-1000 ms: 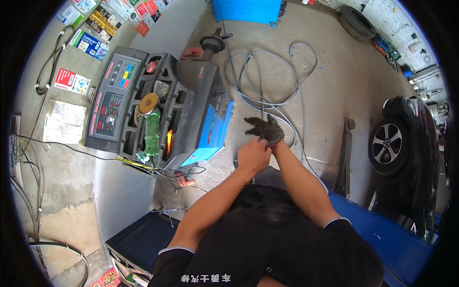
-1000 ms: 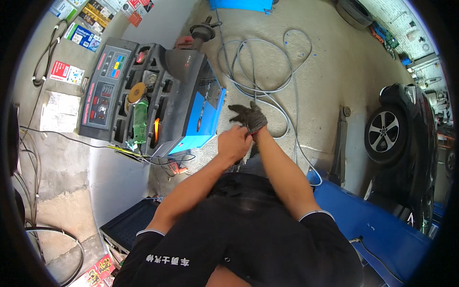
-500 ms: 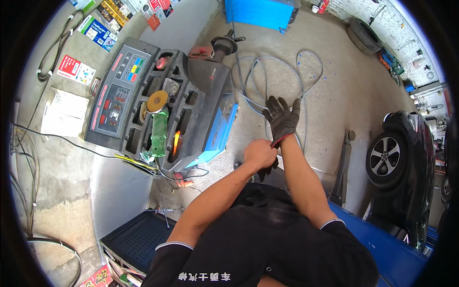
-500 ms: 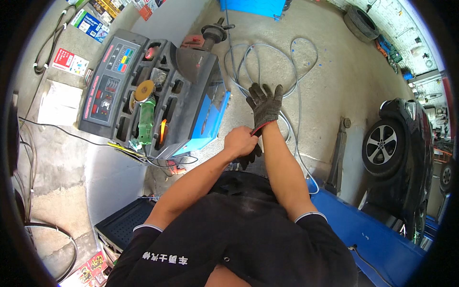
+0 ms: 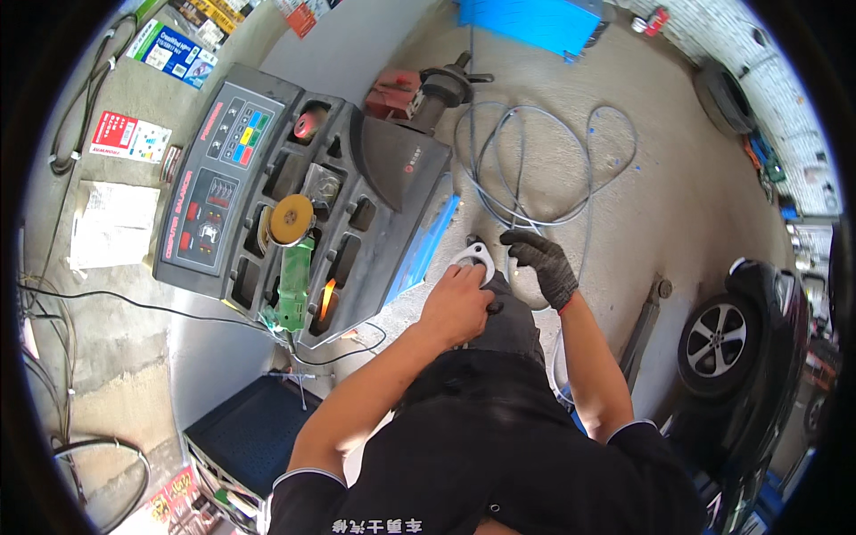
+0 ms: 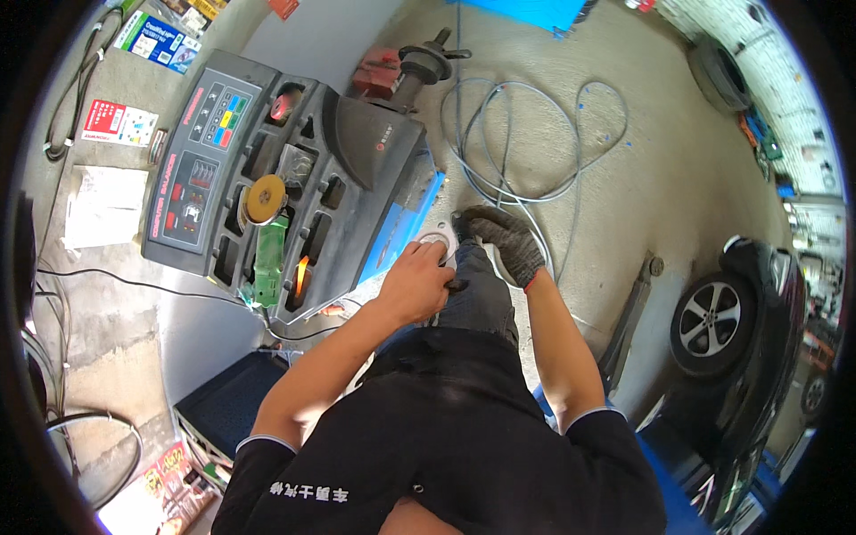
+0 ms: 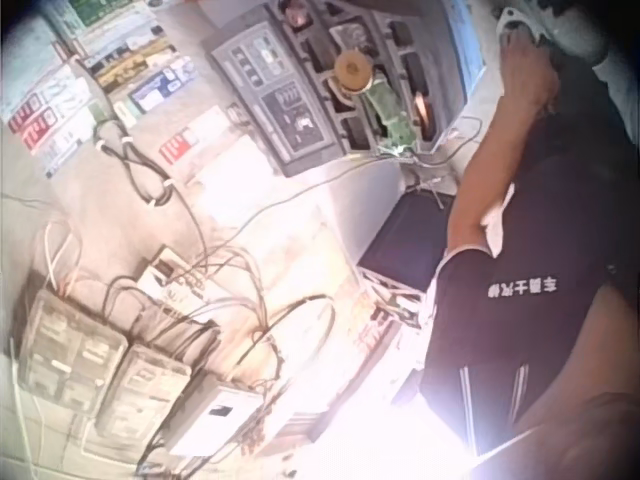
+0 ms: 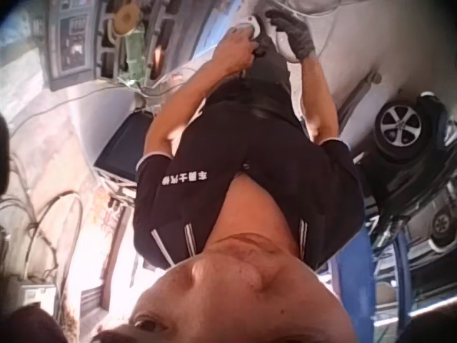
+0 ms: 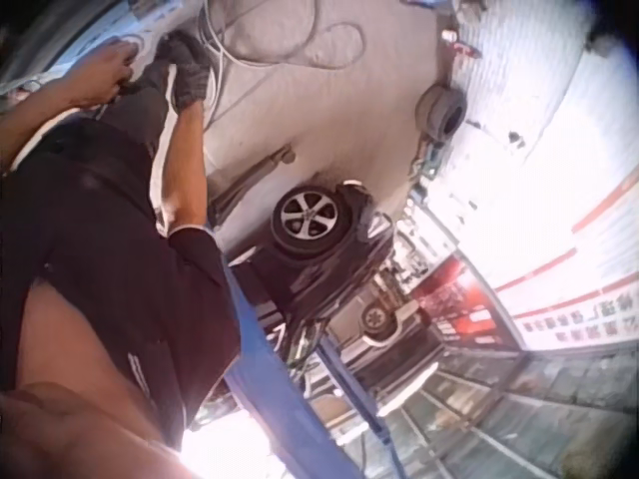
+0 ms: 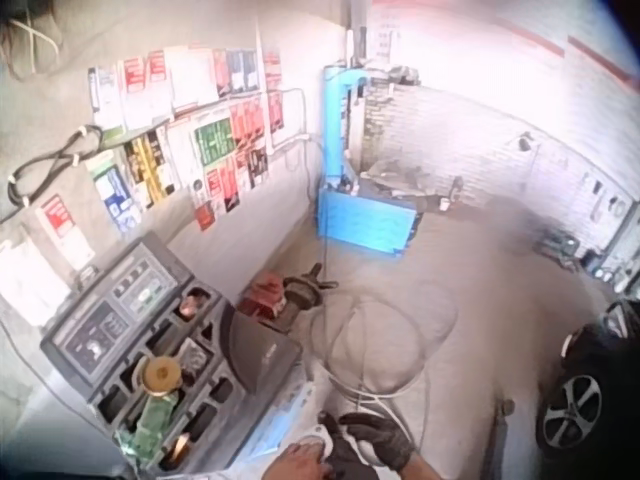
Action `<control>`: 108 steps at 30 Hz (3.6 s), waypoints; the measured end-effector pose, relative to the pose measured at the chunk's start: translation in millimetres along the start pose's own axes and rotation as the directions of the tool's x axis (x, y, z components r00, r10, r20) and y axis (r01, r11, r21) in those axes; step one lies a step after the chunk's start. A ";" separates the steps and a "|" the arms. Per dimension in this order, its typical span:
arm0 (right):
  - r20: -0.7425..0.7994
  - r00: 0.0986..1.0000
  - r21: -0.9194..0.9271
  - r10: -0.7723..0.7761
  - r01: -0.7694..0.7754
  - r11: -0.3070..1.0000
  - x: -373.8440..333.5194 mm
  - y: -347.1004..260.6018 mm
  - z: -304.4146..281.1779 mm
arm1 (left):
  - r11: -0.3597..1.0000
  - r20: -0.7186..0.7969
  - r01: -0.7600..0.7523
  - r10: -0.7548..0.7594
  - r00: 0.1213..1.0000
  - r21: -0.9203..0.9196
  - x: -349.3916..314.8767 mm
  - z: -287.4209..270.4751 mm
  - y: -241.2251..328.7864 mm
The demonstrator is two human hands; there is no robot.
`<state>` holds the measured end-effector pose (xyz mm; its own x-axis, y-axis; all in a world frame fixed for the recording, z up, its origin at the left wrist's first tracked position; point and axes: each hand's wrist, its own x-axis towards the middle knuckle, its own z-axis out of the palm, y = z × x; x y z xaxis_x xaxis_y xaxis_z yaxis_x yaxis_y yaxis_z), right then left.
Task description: The person plugs in an angle grinder, puts on gloves, and then sits on the floor to grind a small metal part, producing sparks. The person rotates the part to grind different edges.
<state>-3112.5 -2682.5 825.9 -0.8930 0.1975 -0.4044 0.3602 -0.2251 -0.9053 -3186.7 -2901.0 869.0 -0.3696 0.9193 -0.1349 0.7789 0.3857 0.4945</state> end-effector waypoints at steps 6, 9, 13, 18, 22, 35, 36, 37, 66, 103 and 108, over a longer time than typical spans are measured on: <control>0.247 0.904 -0.207 0.349 -0.303 0.930 105.9 -36.6 -1.2 | 0.972 0.028 -0.060 0.055 0.998 0.229 55.2 -28.1 -29.3; 0.358 0.842 -0.134 0.404 -0.382 0.914 149.9 -43.5 0.5 | 0.978 0.041 0.023 -0.032 0.999 0.209 73.6 -42.4 -41.8; 0.413 0.781 -0.119 0.468 -0.463 0.878 213.9 -48.2 19.5 | 0.954 -0.186 0.235 -0.201 0.962 0.186 81.4 -49.2 -54.8; 0.310 0.937 -0.267 0.162 -0.078 0.961 327.7 -17.2 52.4 | 0.739 -0.408 0.593 -0.673 0.617 -0.321 56.8 -60.8 -40.1; 0.426 0.901 -0.394 -0.083 0.267 0.879 391.2 11.5 84.4 | 0.053 0.065 0.510 -0.975 0.212 -0.859 21.0 -55.0 -26.4; 0.822 0.514 -0.345 -0.244 0.791 0.505 188.6 -58.6 76.3 | -0.153 0.038 -0.493 -0.971 0.237 -0.856 -46.5 12.7 -1.6; 0.901 0.306 -0.196 -0.309 0.920 0.339 175.1 -28.8 63.5 | -0.124 -0.027 -0.519 -0.962 0.273 -0.845 -43.0 14.6 -0.1; 0.889 0.451 -0.411 0.083 0.703 0.581 150.3 -31.2 77.0 | -0.091 -0.074 -0.521 -0.955 0.288 -0.849 -41.5 16.9 4.0; 0.837 0.432 -0.488 0.335 0.867 0.100 -111.6 13.7 177.6 | 0.631 -0.563 0.733 -0.712 0.419 -0.252 -220.4 110.8 147.5; 0.990 -0.085 0.020 0.116 0.881 0.472 -137.0 32.7 222.4 | 0.086 -0.420 -0.792 -0.879 0.226 -0.605 -231.7 92.0 77.8; 0.965 -0.082 -0.018 0.249 0.928 0.373 -151.0 40.8 244.3 | -0.130 -0.085 -0.399 -0.874 0.478 -0.908 -252.2 178.6 2.7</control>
<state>-3028.9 -2954.6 881.7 -0.0981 -0.9929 -0.0666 -0.6893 0.1161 -0.7151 -3000.9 -3118.0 751.0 -0.9008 0.0954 -0.4236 -0.4133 -0.4872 0.7693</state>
